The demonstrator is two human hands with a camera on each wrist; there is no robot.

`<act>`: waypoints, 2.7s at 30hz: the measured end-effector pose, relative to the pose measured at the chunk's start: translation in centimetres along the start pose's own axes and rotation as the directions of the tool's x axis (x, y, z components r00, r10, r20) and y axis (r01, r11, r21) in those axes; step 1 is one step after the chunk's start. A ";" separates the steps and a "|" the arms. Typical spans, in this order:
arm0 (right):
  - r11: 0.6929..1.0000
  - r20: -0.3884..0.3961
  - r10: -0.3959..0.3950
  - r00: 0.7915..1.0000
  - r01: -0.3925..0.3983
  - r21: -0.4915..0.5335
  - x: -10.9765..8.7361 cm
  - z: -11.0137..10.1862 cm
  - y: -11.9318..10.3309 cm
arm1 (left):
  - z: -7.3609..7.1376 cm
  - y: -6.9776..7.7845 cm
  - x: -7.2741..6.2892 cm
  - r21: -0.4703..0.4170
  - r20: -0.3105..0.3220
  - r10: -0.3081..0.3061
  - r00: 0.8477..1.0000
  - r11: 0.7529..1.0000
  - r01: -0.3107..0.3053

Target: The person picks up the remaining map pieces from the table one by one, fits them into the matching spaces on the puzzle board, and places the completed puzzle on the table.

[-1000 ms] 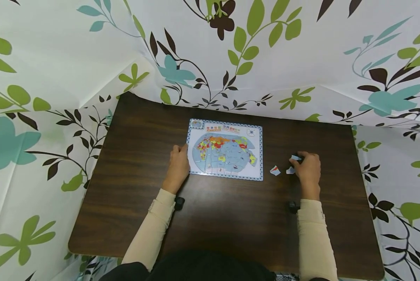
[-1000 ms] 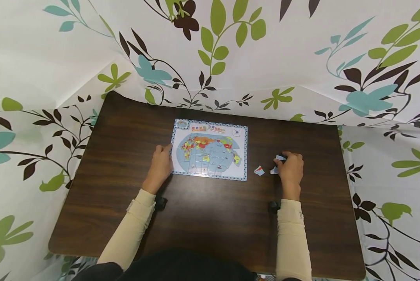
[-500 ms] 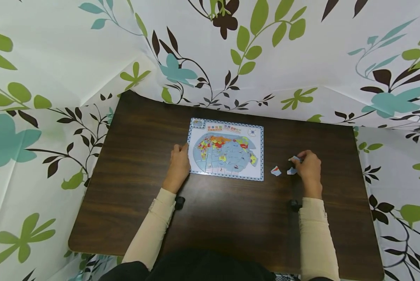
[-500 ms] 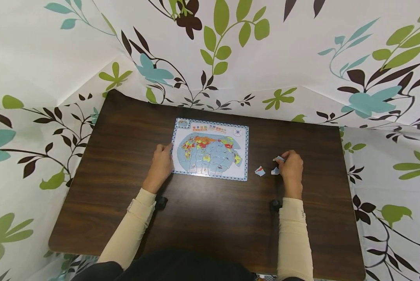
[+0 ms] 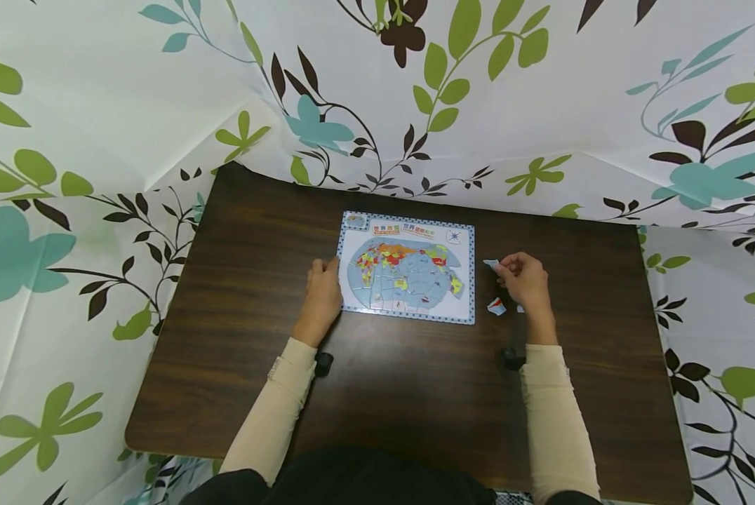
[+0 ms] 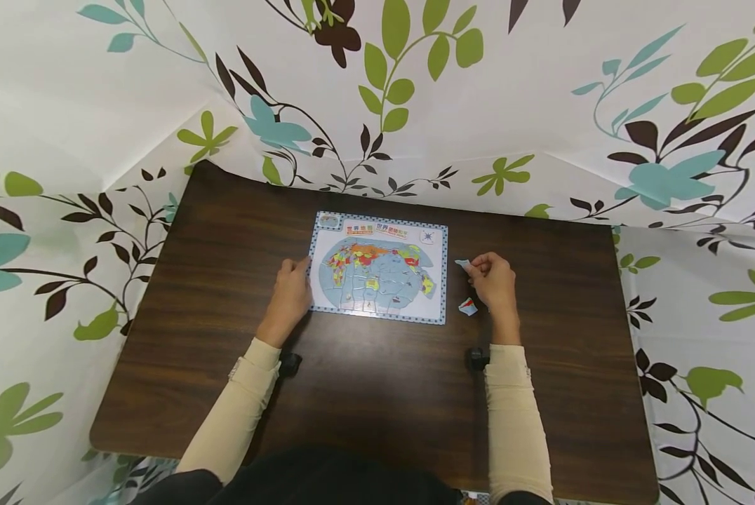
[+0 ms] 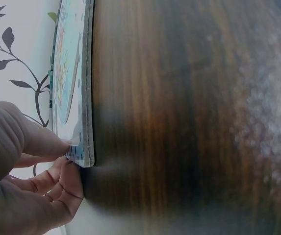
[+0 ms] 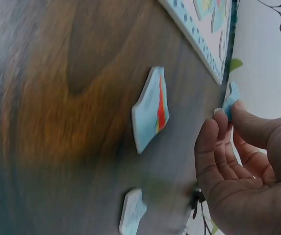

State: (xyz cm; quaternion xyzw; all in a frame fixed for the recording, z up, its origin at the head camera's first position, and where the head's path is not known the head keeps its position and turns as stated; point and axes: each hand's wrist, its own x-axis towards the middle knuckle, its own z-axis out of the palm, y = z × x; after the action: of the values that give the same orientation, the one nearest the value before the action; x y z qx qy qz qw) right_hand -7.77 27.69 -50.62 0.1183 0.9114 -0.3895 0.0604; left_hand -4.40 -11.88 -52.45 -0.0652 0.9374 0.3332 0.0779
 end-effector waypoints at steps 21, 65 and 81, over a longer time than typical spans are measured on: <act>0.999 0.104 -0.007 0.995 0.012 -0.050 0.6 3.6 -2.7 | 0.1 -0.1 0.0 -0.005 0.015 -0.006 1.000 1.000 0.006; 0.967 0.070 0.161 0.985 -0.143 -0.212 -3.2 -3.5 3.8 | 0.1 -0.5 0.0 0.004 -0.052 0.076 0.996 0.997 -0.076; 0.950 0.086 0.183 0.979 -0.154 -0.271 -5.1 -3.3 5.2 | 0.2 -0.6 -0.1 -0.018 -0.021 0.039 0.999 0.999 -0.040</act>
State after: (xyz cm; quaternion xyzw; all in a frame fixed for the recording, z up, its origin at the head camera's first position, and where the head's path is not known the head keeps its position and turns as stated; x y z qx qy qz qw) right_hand -1.53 32.69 -50.93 0.1649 0.9369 -0.2644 0.1587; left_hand -4.20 -12.19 -52.99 -0.0509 0.9361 0.3427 0.0608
